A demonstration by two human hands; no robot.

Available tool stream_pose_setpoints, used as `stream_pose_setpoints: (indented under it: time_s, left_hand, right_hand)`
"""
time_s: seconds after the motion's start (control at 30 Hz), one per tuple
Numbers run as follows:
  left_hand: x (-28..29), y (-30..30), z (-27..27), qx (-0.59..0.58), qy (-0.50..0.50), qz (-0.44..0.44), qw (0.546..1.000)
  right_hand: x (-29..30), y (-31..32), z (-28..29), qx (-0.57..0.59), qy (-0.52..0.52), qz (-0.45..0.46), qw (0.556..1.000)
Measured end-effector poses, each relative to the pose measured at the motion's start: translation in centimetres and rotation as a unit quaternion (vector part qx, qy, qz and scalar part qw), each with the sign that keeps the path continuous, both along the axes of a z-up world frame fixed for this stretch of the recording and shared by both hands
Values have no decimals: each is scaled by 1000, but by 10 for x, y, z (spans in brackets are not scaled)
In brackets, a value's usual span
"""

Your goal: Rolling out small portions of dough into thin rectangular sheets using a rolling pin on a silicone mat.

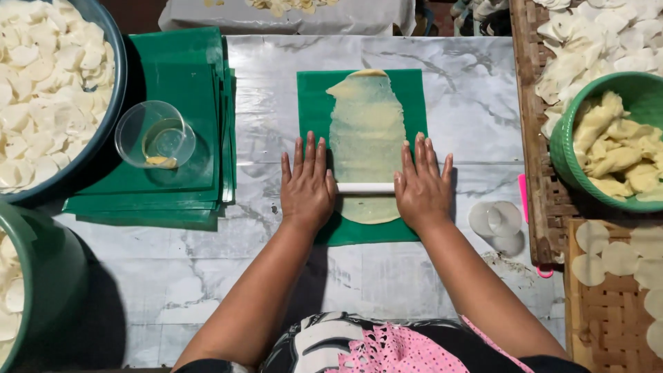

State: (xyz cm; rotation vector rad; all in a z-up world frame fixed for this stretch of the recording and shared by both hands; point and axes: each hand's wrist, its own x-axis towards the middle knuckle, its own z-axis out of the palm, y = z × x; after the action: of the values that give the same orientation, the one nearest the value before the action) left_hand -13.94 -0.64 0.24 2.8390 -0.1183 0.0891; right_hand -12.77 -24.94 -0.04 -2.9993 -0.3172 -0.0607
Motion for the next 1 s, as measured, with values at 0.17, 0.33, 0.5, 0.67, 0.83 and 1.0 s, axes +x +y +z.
stream_pose_setpoints:
  time_s: [0.17, 0.33, 0.5, 0.67, 0.83, 1.0]
  left_hand:
    - [-21, 0, 14, 3, 35, 3, 999]
    - [23, -6, 33, -18, 25, 46, 998]
    - [17, -10, 4, -9, 25, -2, 1000]
    - [-11, -11, -1, 1, 11, -17, 1000]
    - [-38, -7, -2, 15, 10, -35, 999]
    - [-7, -8, 21, 0, -1, 10, 1000]
  right_hand:
    - [-11, -9, 6, 17, 18, 4, 1000]
    - [32, 0, 11, 74, 18, -43, 996]
    - [19, 5, -4, 11, 31, -48, 998]
    - [-17, -4, 0, -3, -20, -3, 1000]
    - [-40, -14, 5, 0, -20, 31, 999]
    - [-9, -12, 12, 52, 35, -19, 998]
